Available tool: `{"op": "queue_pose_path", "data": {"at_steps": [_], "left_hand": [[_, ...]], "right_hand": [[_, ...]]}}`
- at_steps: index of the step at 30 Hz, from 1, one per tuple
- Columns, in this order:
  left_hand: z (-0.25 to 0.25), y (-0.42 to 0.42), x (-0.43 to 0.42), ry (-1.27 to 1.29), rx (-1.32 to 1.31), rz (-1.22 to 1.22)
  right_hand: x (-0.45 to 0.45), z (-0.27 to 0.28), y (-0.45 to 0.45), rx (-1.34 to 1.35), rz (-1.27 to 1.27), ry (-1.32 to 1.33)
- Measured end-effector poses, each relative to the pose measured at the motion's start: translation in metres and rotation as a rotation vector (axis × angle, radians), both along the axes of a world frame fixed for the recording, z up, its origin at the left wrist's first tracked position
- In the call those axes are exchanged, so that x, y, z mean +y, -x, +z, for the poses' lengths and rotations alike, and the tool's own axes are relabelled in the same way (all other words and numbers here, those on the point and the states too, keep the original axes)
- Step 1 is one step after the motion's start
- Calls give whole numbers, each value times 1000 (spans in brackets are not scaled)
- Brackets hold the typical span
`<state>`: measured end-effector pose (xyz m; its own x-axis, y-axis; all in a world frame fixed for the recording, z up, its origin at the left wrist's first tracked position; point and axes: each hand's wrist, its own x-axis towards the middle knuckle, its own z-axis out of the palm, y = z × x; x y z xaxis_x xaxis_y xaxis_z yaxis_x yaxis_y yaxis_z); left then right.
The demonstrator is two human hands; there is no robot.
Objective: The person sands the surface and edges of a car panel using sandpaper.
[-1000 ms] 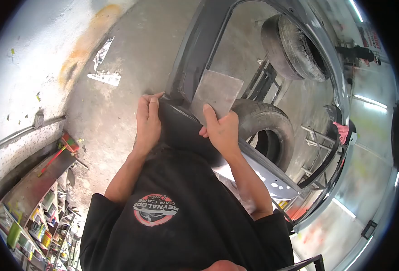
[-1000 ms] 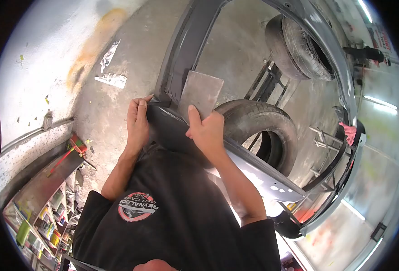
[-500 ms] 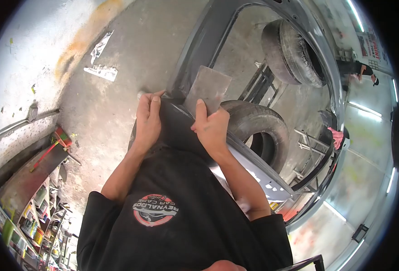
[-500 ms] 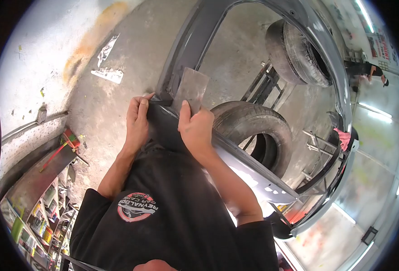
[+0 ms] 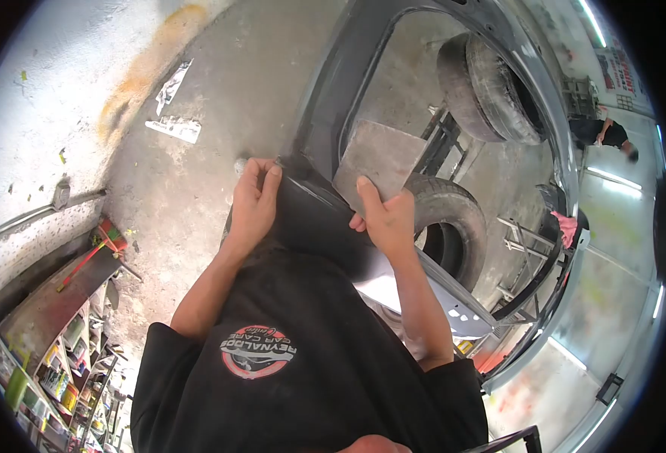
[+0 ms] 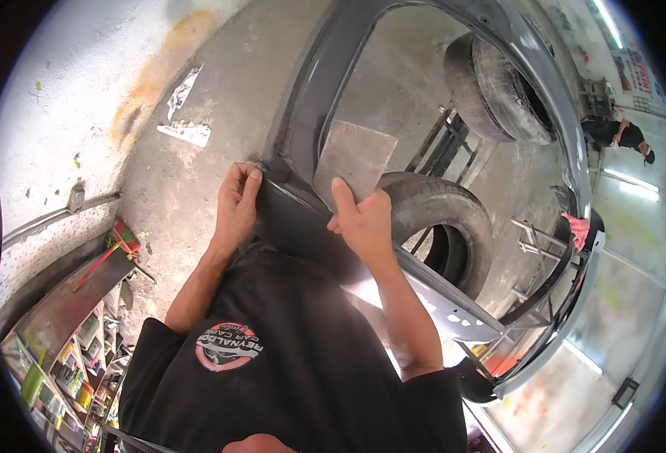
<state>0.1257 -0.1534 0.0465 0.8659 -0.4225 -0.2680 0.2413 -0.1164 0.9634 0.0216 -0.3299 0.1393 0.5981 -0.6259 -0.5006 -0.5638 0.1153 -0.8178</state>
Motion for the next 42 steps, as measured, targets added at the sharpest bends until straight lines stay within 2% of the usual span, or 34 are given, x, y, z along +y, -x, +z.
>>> {"op": "queue_pose_path", "data": {"at_steps": [5, 8, 11, 14, 17, 21, 23, 24, 26, 29, 32, 42], "left_hand": [[3, 3, 0, -143, 1, -63], [9, 5, -10, -112, -463, -45], [22, 4, -16, -253, -576, -136], [7, 5, -18, -247, -634, -97], [9, 4, -18, -177, -419, -78], [5, 3, -19, -174, -429, -73], [3, 2, -16, -189, -475, -72], [3, 0, -14, -196, -457, -63], [3, 2, -16, -194, -410, -52], [0, 0, -14, -163, -390, -71], [10, -1, -15, -160, -335, -70], [-4, 3, -14, -144, -392, -67]], "right_hand": [[2, -10, 12, -18, 34, 0], [4, -10, 10, -20, 64, 24], [4, -11, 12, -11, 57, 39], [9, -15, 12, -9, 10, 69], [19, -13, 8, -17, -19, 100], [30, -28, -4, 117, 90, 174], [36, -51, -13, -88, 107, 343], [33, -52, -17, -107, 113, 339], [34, -25, -23, -9, 52, 125], [40, -21, -15, 39, -50, 50], [47, -19, -16, -31, -140, 72], [38, -29, -29, -53, -49, 75]]}}
